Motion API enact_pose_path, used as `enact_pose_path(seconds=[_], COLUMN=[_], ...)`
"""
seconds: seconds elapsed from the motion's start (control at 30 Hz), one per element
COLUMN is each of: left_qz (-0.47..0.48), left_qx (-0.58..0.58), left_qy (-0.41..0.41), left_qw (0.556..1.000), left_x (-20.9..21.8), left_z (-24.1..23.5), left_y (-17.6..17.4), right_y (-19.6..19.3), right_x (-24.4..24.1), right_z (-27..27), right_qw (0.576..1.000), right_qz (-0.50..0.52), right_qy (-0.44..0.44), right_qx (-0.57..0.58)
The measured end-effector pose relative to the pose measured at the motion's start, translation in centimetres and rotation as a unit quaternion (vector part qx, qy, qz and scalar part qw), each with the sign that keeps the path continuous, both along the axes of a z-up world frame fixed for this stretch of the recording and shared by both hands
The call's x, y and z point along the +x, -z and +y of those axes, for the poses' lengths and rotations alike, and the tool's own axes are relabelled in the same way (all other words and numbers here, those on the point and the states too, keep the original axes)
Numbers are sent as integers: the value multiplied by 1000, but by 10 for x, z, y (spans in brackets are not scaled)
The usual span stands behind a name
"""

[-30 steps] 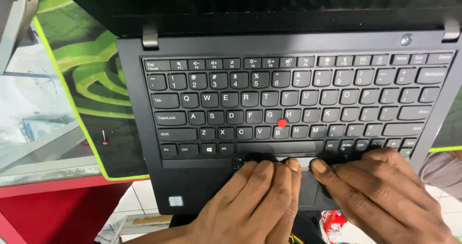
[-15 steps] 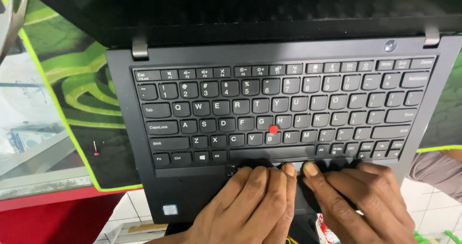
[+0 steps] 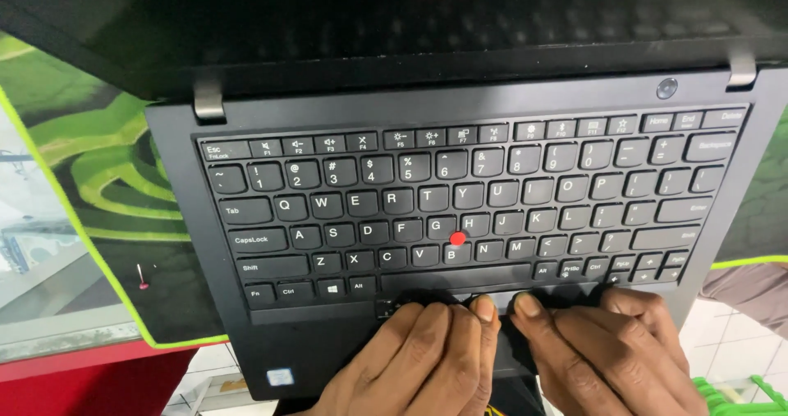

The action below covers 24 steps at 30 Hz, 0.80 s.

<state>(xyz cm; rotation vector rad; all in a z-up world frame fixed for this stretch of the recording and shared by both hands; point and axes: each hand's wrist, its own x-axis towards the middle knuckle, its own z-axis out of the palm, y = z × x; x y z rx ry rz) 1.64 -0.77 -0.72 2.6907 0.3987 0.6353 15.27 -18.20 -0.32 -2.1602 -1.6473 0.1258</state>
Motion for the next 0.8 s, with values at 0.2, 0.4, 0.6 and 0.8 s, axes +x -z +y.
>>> enact_pose_path(seconds=[0.2,0.4,0.6,0.8], left_qz=[2,4,16,1], left_qx=[-15,-30,-45,8], left_qy=[1,-38,-45,38], left_qw=[1000,999,998,999], left_x=[2,5,6,-8], left_z=[1,-2,0,7], left_y=[1,1,-4,6], right_y=[0,6,5,-2], right_x=[-5,-3,-8,-8], right_z=[12,-10,-9,4], right_qw=[999,1000,999,999], right_qz=[-6,0,-2,-25], right_qy=[42,16,29,24], right_qx=[11,-16,-19,-15])
